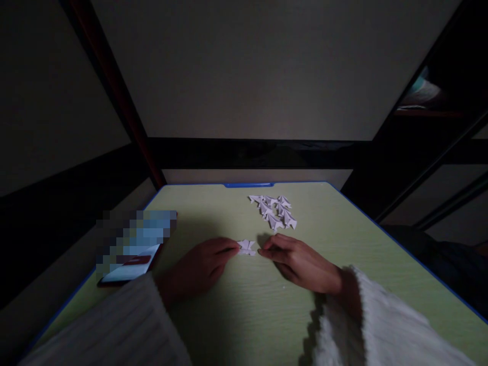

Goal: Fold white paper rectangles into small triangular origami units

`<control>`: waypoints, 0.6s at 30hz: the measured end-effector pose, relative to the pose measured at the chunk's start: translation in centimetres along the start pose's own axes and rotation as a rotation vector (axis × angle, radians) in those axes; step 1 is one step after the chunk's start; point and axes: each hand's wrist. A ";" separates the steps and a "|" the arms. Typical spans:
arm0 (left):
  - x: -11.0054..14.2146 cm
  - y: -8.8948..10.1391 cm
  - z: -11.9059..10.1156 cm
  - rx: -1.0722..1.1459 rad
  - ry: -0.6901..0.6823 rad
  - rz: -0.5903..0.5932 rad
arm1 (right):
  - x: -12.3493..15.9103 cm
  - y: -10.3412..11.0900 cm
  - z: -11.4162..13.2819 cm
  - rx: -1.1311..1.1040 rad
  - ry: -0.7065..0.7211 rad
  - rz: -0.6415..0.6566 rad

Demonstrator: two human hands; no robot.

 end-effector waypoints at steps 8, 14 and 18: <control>-0.4 0.1 -0.3 -0.012 0.021 -0.003 | -0.4 -0.1 0.5 -0.016 -0.038 -0.011; -0.6 0.3 -1.0 -0.062 0.071 0.108 | -0.9 -0.3 0.9 0.030 -0.045 0.043; -1.0 0.5 -1.8 -0.102 0.067 0.141 | -1.5 -0.2 1.5 0.092 -0.039 0.056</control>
Point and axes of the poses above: each hand's wrist, its own x-axis away from the middle knuckle, its own y-axis out of the back of the hand, z = x × y, and after that the axes turned 12 degrees about y, right-handed
